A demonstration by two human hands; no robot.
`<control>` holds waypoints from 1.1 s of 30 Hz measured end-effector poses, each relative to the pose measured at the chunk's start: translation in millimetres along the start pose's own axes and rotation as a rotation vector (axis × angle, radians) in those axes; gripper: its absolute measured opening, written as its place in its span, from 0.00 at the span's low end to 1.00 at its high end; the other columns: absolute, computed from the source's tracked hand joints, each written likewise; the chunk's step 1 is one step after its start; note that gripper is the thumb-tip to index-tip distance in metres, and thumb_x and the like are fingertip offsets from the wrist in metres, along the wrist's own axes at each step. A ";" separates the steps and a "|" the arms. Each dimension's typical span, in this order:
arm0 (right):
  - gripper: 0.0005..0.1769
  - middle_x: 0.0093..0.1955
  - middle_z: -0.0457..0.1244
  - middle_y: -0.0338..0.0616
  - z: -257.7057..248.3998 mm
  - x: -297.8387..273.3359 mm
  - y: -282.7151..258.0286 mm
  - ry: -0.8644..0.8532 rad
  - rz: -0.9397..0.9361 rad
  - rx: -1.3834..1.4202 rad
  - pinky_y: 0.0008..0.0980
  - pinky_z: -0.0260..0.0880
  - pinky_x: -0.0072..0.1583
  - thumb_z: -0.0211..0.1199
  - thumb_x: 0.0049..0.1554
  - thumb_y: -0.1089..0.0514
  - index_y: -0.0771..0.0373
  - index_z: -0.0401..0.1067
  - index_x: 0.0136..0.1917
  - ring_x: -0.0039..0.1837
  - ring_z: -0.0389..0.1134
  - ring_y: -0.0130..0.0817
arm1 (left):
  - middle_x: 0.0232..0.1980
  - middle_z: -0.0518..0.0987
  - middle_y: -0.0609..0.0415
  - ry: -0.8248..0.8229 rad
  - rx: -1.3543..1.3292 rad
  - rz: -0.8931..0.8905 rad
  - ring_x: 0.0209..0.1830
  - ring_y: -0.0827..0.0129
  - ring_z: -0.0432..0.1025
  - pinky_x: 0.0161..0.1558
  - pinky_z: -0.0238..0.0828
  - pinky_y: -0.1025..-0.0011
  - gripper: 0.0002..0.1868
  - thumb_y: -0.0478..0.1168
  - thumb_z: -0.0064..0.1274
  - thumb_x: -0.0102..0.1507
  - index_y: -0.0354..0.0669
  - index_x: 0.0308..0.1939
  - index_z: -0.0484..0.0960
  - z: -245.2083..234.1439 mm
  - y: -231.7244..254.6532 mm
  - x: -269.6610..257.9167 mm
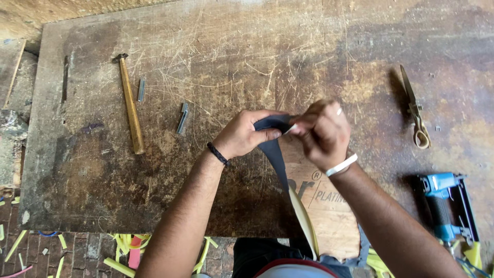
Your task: The person staples dark fabric onto a curved wooden footboard using a pneumatic staple gun, trims excess fabric with scissors, and flips the piece to continue securing the edges. The work is performed on a wooden workbench with tools and debris visible.
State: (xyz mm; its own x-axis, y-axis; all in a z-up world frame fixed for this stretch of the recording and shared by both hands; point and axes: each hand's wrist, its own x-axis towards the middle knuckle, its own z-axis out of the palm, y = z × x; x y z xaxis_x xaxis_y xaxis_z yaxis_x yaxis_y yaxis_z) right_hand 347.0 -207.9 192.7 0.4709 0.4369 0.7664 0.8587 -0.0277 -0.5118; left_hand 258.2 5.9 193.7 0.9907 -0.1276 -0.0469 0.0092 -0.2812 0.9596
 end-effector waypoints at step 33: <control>0.69 0.69 0.59 0.66 -231.6 -341.1 120.6 -0.471 1.293 -1.133 0.49 0.64 0.66 0.82 0.37 0.35 0.67 0.55 0.80 0.68 0.62 0.60 | 0.40 0.86 0.54 0.046 0.347 -0.375 0.39 0.66 0.82 0.44 0.80 0.64 0.24 0.51 0.70 0.52 0.47 0.47 0.83 25.4 60.1 52.4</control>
State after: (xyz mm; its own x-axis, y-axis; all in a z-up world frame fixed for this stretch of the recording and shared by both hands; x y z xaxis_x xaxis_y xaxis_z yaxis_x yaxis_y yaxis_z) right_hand 336.8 -568.5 -40.5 0.9753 -0.1733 -0.1372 -0.1738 -0.9847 0.0083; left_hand 307.2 -41.9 241.8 0.9330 0.0825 -0.3504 0.3273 -0.5997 0.7303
